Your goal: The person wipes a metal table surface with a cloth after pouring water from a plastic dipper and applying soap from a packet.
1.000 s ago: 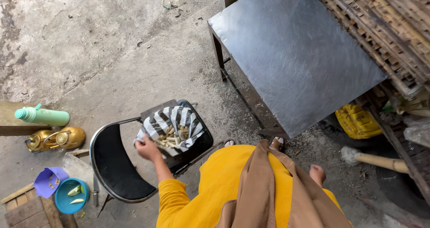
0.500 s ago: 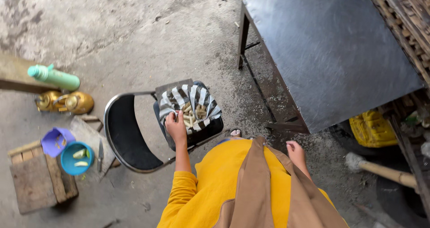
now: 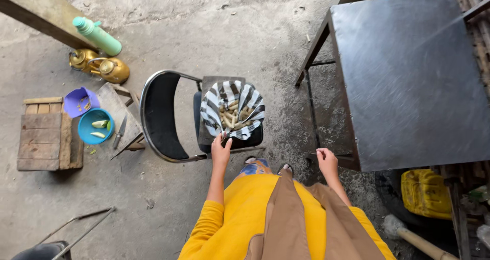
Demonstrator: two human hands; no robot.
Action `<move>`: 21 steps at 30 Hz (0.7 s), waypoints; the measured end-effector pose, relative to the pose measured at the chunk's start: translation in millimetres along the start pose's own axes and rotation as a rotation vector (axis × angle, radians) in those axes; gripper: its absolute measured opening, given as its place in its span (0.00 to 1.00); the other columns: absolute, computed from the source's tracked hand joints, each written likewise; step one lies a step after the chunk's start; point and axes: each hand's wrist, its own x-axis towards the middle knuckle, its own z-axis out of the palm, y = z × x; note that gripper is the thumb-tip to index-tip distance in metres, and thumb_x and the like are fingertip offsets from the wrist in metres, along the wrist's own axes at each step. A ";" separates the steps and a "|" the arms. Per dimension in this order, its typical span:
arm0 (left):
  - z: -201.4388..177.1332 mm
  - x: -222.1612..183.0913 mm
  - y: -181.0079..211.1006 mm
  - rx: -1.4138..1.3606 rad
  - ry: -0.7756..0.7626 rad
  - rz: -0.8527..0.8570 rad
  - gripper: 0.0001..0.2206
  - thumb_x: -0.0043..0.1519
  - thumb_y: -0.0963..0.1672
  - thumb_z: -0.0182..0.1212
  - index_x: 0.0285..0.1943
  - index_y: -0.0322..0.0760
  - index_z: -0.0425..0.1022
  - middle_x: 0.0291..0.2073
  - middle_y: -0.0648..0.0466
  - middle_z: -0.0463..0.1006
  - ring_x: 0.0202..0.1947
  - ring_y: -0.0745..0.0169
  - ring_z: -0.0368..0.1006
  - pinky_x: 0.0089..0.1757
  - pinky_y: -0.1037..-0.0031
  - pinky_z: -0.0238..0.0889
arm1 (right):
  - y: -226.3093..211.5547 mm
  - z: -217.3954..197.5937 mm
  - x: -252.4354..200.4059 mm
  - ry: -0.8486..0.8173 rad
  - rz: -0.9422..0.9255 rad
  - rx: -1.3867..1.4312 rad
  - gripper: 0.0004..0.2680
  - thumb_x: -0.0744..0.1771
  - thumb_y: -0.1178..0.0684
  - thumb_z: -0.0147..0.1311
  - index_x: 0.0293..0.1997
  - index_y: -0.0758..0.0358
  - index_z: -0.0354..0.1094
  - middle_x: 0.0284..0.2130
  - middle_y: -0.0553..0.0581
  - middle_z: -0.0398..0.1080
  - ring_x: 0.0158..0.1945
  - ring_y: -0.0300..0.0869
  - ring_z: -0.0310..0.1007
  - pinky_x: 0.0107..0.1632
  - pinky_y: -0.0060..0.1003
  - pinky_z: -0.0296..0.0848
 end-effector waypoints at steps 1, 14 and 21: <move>-4.7 -4.3 -5.9 -0.019 -0.002 -0.019 0.17 0.61 0.46 0.66 0.56 0.32 0.75 0.48 0.45 0.79 0.51 0.46 0.74 0.50 0.61 0.66 | -4.7 8.2 -3.0 -0.005 0.007 0.021 0.07 0.68 0.53 0.56 0.44 0.64 0.75 0.35 0.61 0.77 0.37 0.49 0.77 0.42 0.41 0.74; -50.5 79.2 -46.7 -0.423 -0.341 -0.204 0.11 0.63 0.45 0.68 0.36 0.32 0.74 0.26 0.55 0.77 0.27 0.72 0.70 0.32 0.75 0.66 | -176.1 180.1 16.0 -0.155 -0.288 -0.121 0.42 0.56 0.36 0.70 0.74 0.55 0.42 0.68 0.66 0.49 0.69 0.61 0.49 0.59 0.60 0.58; -61.4 134.3 -65.4 -0.652 -0.601 -0.085 0.09 0.62 0.45 0.69 0.39 0.35 0.74 0.29 0.61 0.76 0.31 0.75 0.68 0.35 0.79 0.63 | -220.3 256.8 28.9 0.017 -0.183 -0.368 0.39 0.61 0.44 0.66 0.81 0.50 0.41 0.77 0.65 0.42 0.77 0.58 0.46 0.67 0.61 0.54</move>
